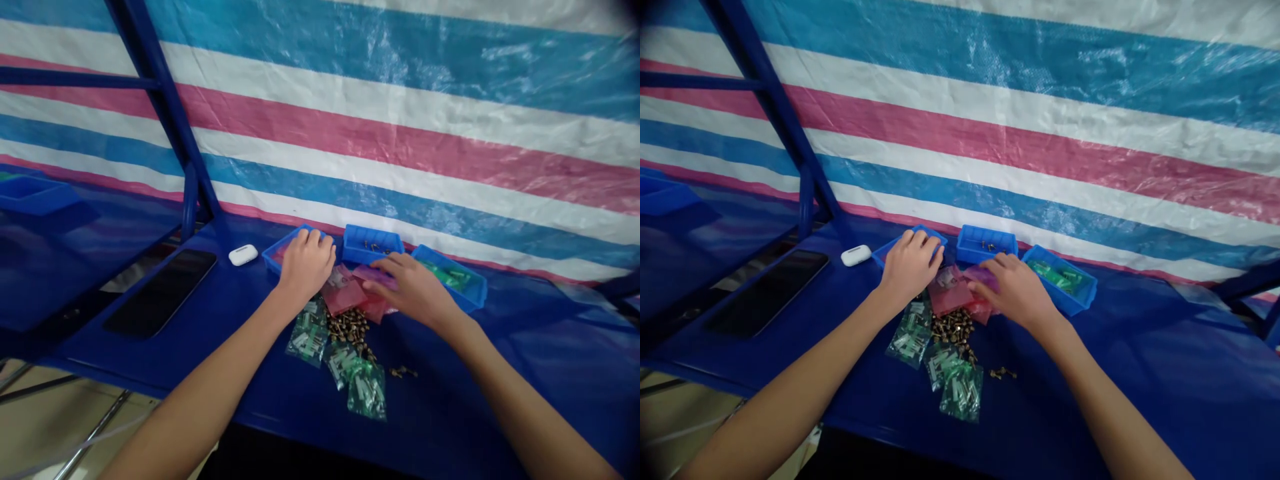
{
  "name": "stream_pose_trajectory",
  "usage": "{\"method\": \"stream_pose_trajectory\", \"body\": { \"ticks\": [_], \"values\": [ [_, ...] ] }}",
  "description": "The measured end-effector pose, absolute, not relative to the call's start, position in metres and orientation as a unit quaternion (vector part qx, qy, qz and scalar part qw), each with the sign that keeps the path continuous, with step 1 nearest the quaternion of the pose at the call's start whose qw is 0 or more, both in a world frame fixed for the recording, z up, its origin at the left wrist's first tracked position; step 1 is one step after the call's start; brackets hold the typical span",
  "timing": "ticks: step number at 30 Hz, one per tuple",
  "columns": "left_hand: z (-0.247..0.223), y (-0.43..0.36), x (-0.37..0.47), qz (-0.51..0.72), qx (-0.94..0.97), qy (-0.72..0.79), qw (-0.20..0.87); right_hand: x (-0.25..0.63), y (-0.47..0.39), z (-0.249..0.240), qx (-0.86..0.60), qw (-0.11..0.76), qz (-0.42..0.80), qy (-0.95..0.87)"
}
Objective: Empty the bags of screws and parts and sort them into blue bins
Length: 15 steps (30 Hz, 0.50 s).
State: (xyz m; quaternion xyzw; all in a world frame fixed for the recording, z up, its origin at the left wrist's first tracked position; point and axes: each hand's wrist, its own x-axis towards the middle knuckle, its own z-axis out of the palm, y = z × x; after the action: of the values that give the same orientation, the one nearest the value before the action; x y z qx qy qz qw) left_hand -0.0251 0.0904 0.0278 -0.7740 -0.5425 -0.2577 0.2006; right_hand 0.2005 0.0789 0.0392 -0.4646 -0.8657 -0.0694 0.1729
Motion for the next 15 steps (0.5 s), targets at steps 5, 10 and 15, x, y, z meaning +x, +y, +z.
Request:
{"method": "stream_pose_trajectory", "body": {
  "ticks": [5, 10, 15],
  "values": [
    [0.025, 0.087, -0.018, -0.286, -0.769, -0.539, 0.191, 0.218, 0.055, 0.02, -0.479, 0.2, -0.092, -0.85],
    [0.026, 0.082, -0.006, -0.377, -0.804, -0.459, 0.008, 0.225, 0.043, 0.027, -0.543, 0.427, 0.097, -0.717],
    [0.026, 0.075, 0.007, -0.427, -0.753, -0.402, -0.299, 0.222, 0.037, 0.032, -0.471, 0.466, 0.388, -0.641]
  ]
}}
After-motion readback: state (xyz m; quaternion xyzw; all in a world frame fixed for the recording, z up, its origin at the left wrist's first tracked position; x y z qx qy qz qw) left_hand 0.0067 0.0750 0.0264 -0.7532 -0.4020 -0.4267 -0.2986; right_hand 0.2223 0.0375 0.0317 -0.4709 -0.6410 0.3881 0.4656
